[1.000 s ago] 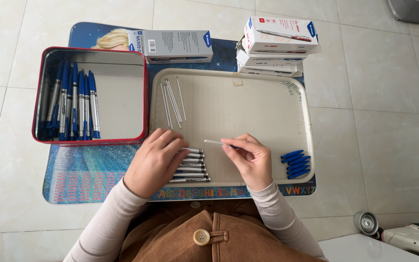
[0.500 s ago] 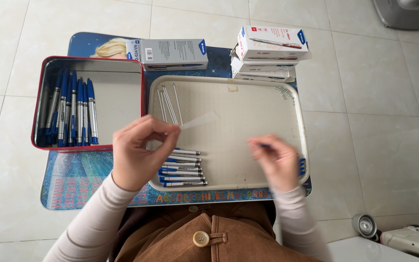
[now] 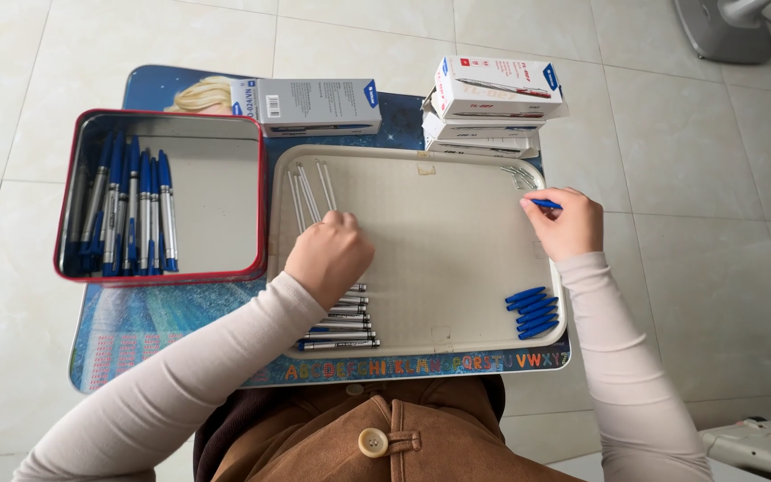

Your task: The person repeatedly takes blue ballpoint pens from a red tin, removes the caps, and pulls out the ink cartridges, placing the components on a white tray. The process is repeated for multiple pens throughout the clip.

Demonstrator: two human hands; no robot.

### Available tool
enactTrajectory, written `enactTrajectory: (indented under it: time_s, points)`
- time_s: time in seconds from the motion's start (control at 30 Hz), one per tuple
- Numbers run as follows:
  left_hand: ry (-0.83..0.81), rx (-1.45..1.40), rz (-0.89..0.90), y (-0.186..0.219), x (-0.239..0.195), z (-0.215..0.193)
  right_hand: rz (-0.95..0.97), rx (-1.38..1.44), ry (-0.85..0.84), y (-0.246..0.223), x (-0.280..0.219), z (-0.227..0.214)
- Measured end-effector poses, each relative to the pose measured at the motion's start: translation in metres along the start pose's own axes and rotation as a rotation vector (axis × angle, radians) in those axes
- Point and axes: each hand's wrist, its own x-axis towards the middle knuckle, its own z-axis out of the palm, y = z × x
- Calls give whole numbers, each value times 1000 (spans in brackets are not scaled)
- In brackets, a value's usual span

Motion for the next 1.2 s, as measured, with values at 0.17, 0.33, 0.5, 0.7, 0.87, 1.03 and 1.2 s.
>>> enactTrajectory:
  time_s: [0.17, 0.33, 0.5, 0.7, 0.87, 1.03, 1.2]
  points:
    - [-92, -22, -77, -11, -2, -15, -67, -158, 43, 11, 9, 7]
    - [-104, -53, -91, -22, 1, -33, -50, -175, -14, 16, 10, 8]
    - [237, -44, -97, -32, -2, -34, -116, -18, -42, -19, -9, -12]
    - [380, -124, -106, -43, -4, -56, -261, 147, -148, -55, -58, -28]
    - [371, -217, -88, -48, -10, -67, -285, 197, -184, -40, -81, -40]
    - [356, -270, -139, -55, -16, -82, -303, 227, -208, -39, -89, -53]
    - [446, -188, -412, -83, -40, -90, -401, 243, -86, -45, -91, -56]
